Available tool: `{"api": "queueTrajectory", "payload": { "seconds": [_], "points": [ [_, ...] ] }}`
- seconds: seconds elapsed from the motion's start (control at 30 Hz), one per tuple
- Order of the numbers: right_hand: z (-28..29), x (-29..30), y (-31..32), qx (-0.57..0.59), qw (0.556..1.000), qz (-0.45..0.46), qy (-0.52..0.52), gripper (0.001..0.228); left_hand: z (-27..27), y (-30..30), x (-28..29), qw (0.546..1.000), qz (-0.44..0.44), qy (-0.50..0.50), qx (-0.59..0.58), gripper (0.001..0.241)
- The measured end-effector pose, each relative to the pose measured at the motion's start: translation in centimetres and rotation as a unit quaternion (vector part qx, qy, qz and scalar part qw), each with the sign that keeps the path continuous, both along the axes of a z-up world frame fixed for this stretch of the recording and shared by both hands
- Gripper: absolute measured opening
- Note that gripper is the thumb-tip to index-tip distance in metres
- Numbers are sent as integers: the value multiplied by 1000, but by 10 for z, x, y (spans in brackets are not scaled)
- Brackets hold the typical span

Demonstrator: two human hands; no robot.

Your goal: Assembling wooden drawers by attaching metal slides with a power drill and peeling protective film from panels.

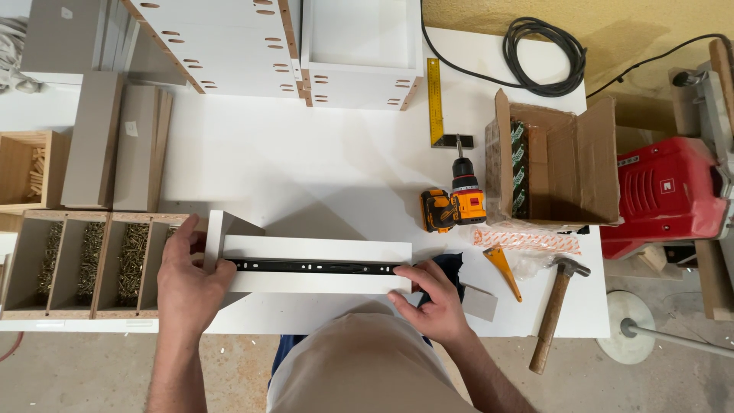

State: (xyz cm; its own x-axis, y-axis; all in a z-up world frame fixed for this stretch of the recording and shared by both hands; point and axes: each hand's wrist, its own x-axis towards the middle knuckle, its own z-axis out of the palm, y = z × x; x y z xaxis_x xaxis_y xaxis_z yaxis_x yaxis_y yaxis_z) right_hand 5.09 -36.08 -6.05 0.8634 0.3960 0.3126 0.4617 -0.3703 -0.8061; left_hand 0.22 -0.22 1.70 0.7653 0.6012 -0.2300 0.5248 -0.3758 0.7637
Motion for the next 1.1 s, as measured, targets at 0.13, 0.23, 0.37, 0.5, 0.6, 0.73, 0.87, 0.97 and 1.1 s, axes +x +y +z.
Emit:
{"api": "queueTrajectory", "payload": {
  "seconds": [0.13, 0.23, 0.37, 0.5, 0.6, 0.73, 0.87, 0.97, 1.1],
  "points": [
    [0, 0, 0, -10, 1000, -3, -5, 34, 2, -1, 1, 1000, 9, 10, -7, 82],
    [-1, 0, 0, -4, 1000, -2, -12, 36, 4, -2, 1, 1000, 9, 12, -5, 82],
    [1, 0, 1, 4, 1000, -2, -4, 36, 3, -1, 1, 1000, 12, 1, -9, 82],
    [2, 0, 1, 8, 1000, 0, -4, 34, 5, -2, 1, 1000, 6, 9, -7, 82],
    [-1, 0, 0, 12, 1000, 0, -7, 36, 5, -1, 2, 1000, 5, 10, -2, 82],
    [7, 1, -3, 7, 1000, 3, -12, 56, 7, 0, 1, 999, 9, -26, -23, 80],
    [48, -11, -6, 86, 992, -43, -85, 26, 7, -13, -29, 985, -14, -147, 93, 69],
    [90, -20, 22, 220, 951, 132, 174, 29, 31, -54, -53, 926, -134, -280, 214, 59],
    [90, -24, 79, 99, 755, 487, 428, 83, 28, -93, -65, 859, -391, -259, 204, 71]
  ]
}}
